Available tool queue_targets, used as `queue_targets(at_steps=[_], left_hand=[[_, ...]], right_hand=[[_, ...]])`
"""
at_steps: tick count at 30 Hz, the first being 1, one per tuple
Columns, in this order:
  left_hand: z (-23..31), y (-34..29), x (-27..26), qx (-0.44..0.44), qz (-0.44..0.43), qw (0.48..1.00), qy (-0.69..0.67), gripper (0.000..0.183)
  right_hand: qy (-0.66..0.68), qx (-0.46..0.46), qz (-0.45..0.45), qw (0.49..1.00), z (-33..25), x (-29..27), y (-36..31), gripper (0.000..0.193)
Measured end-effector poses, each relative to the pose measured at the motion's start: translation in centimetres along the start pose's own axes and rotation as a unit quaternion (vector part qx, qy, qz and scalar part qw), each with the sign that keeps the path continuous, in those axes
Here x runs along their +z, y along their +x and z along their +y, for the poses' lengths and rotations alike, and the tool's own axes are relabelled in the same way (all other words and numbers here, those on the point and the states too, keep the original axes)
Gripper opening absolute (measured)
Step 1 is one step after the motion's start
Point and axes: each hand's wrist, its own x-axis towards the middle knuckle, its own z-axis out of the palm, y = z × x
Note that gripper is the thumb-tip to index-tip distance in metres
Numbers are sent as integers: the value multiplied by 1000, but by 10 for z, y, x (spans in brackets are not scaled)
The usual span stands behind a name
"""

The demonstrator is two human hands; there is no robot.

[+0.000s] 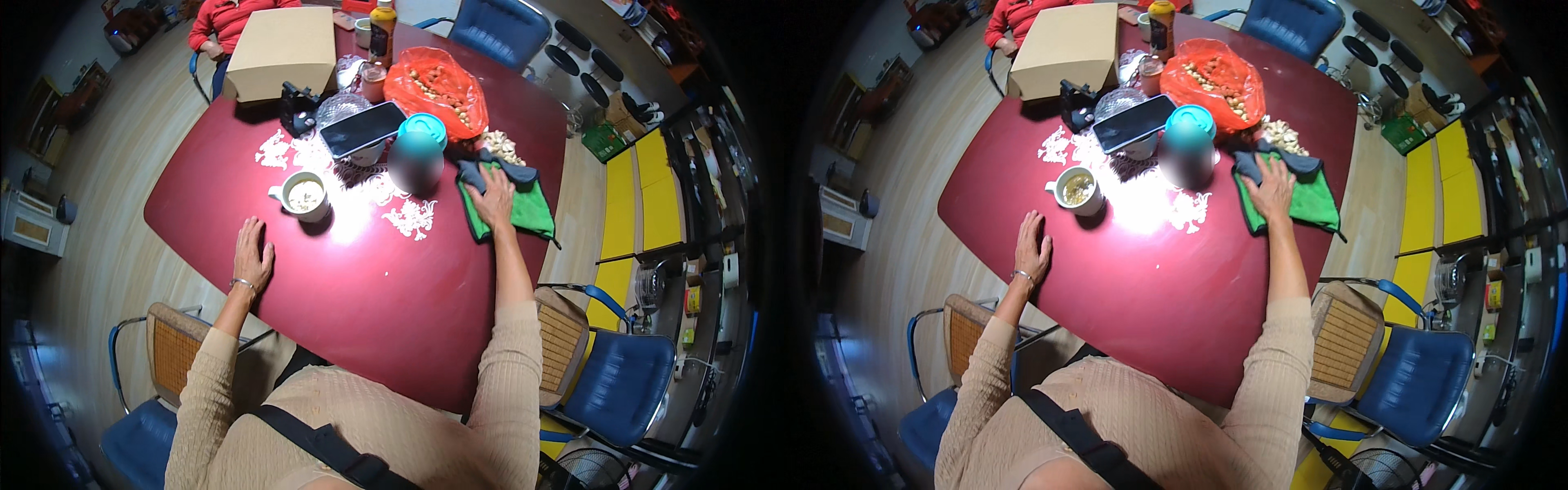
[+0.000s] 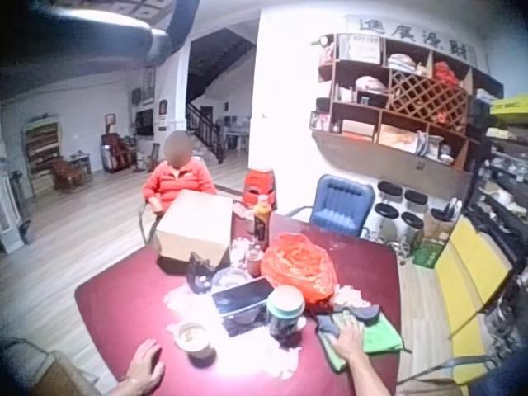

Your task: The person wipes a red table surface with a green and grey cloth. They move a cardboard box, a smartphone, a mug, and a water bottle aside to clean underneath them, then return the items to the table. The person continues wiping the table surface around the remaining items.

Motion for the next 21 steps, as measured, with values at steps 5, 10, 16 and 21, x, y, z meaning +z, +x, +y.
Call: queue_targets(at_steps=[5,10,16,21], left_hand=[[0,-1,-2,4,7,1000,4,48],[-7,-3,3,12,10,1000,10,49],[-14,-4,9,26,28,999,-3,49],[-17,-5,12,37,31,999,-12,49]], right_hand=[[-19,21,5,1000,-17,-1,-6,66],[-15,-21,21,999,-74,-9,-100,65],[93,-116,-75,986,-236,-35,-257,74],[138,-111,-123,976,-269,-39,-306,75]])
